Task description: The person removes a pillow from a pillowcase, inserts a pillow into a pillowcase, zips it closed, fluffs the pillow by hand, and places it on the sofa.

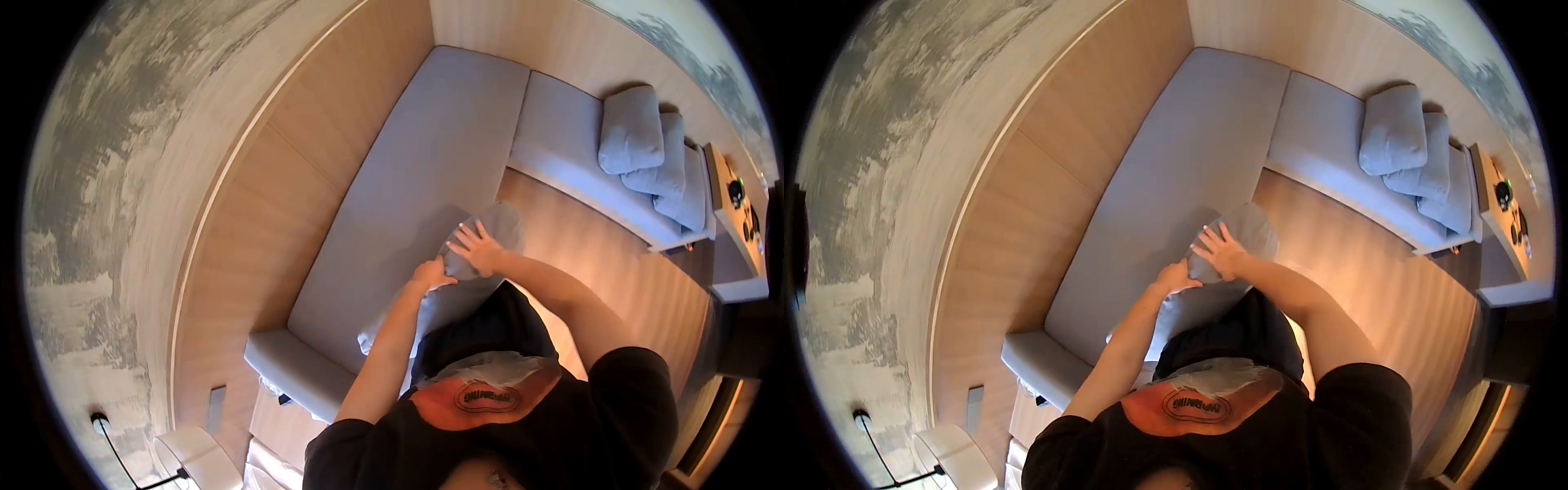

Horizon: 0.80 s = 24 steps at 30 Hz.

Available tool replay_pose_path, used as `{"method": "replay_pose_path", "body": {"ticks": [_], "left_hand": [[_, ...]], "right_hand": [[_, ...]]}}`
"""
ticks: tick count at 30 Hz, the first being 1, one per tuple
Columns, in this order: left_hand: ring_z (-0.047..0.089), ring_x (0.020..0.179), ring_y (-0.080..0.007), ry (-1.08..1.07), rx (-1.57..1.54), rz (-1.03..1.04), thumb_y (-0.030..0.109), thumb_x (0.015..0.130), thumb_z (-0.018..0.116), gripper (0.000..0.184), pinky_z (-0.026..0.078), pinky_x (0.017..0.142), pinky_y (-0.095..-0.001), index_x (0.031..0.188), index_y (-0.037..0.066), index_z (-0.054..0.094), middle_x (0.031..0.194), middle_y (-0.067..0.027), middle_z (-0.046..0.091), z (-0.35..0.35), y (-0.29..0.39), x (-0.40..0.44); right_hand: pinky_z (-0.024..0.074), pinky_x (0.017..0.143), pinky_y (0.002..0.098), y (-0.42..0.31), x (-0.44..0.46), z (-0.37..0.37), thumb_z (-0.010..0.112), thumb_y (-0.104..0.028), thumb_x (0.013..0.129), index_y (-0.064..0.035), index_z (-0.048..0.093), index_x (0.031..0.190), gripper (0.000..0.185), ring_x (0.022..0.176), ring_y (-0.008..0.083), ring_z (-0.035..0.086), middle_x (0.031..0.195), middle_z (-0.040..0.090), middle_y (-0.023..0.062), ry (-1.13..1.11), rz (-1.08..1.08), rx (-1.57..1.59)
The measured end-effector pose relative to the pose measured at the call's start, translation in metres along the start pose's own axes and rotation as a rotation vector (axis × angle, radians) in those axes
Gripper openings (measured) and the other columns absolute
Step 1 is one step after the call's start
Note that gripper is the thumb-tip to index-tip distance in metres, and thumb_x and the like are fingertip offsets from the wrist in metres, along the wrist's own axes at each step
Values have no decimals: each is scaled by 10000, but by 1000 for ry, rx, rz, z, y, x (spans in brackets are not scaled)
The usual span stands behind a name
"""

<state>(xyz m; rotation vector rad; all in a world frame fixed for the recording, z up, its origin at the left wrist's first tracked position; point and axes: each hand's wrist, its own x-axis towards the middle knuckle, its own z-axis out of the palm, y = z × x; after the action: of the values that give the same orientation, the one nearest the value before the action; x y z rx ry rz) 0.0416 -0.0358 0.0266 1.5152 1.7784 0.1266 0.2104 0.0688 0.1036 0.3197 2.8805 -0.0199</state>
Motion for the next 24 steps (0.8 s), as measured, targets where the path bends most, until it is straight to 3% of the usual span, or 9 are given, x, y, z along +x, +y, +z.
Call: {"method": "replay_pose_path", "body": {"ticks": [3,6,9,12,16,19,24], "left_hand": [[593,886,-379,86,39,16,499,623,723,748,467,769,-438,1068,-53,485,934,-244,611,-3,2,-11],[600,876,-372,86,85,-48,492,626,722,712,472,762,-444,1049,-40,509,931,-231,619,-2,8,-15],[604,860,-366,45,112,-85,500,631,712,665,474,754,-445,1026,-6,538,927,-203,630,3,19,-14],[604,852,-358,7,159,-121,520,646,690,614,475,753,-441,1011,43,562,926,-176,636,3,48,-16],[605,848,-347,23,231,-51,538,661,665,571,477,755,-428,1006,92,575,905,-165,640,31,68,5],[555,998,-325,-46,130,-36,506,651,688,541,443,823,-453,1004,113,570,1025,-143,617,40,90,22],[346,1223,-349,-77,285,26,468,524,779,890,330,965,-491,1256,144,390,1275,-126,440,37,110,39]], "right_hand": [[104,1032,600,-19,13,-2,750,-273,544,-78,305,1327,921,1280,330,270,1317,351,198,-73,8,-68],[182,1034,541,-27,27,25,716,-293,599,-63,462,1193,685,1213,288,371,1217,459,153,65,-13,-176],[307,972,421,-37,44,88,683,-278,640,-79,563,1025,449,1105,225,462,1083,548,76,344,-19,-172],[362,871,334,-38,27,87,658,-251,663,-104,593,945,325,1014,181,502,996,579,24,204,32,23],[388,819,324,-15,-14,69,657,-262,670,-117,614,944,313,978,194,539,973,605,32,-65,72,103],[439,787,347,15,-42,79,643,-227,682,-118,642,927,268,944,224,583,965,627,73,-188,112,232],[497,746,379,69,-95,93,581,-154,698,-112,664,911,232,921,262,615,960,642,121,-337,195,397]]}}
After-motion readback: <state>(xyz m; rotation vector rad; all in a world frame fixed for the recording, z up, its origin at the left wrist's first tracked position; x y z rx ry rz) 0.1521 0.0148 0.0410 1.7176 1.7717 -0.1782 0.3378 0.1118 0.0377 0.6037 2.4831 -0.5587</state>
